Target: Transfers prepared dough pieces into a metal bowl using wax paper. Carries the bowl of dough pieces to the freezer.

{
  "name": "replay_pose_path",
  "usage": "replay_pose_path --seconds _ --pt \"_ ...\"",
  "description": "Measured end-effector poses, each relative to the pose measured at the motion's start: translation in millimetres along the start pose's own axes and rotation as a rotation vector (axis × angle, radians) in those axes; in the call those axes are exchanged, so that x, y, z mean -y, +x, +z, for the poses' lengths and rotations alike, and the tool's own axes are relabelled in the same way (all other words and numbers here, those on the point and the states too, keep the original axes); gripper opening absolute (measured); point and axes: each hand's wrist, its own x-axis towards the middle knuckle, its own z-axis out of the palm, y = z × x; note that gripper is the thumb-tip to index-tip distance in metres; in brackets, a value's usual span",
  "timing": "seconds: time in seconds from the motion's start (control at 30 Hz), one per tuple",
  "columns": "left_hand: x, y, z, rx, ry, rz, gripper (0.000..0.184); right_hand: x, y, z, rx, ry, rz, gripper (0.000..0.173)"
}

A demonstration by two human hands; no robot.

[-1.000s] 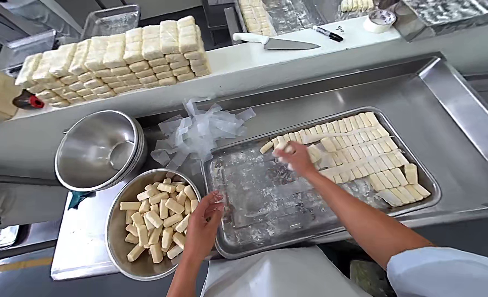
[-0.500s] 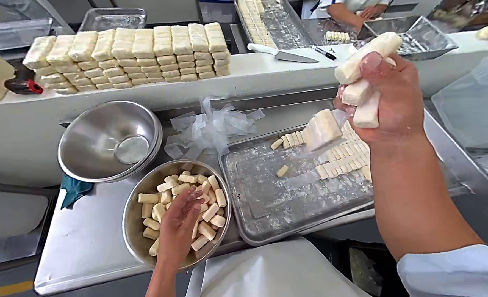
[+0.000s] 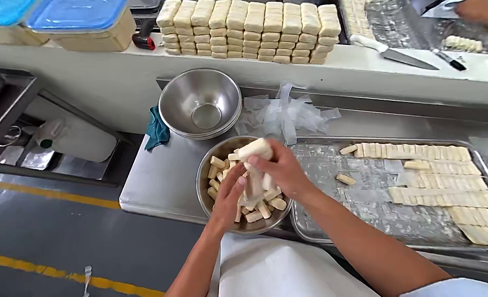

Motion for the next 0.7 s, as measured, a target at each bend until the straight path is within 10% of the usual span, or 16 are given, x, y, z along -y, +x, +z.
replay_pose_path --seconds 0.2,0.37,0.5,0.7 --pt "-2 4 -8 -0.173 -0.021 -0.165 0.054 -23 12 -12 0.318 -0.524 0.142 0.032" --pt "6 6 0 0.041 0.384 -0.181 0.089 -24 14 -22 0.181 -0.241 0.051 0.030" --pt "21 4 6 0.061 0.635 -0.122 0.069 -6 10 -23 0.151 0.049 -0.009 0.035" --pt "23 -12 -11 -0.212 0.436 -0.169 0.065 -27 15 -50 0.324 -0.468 -0.114 0.031"
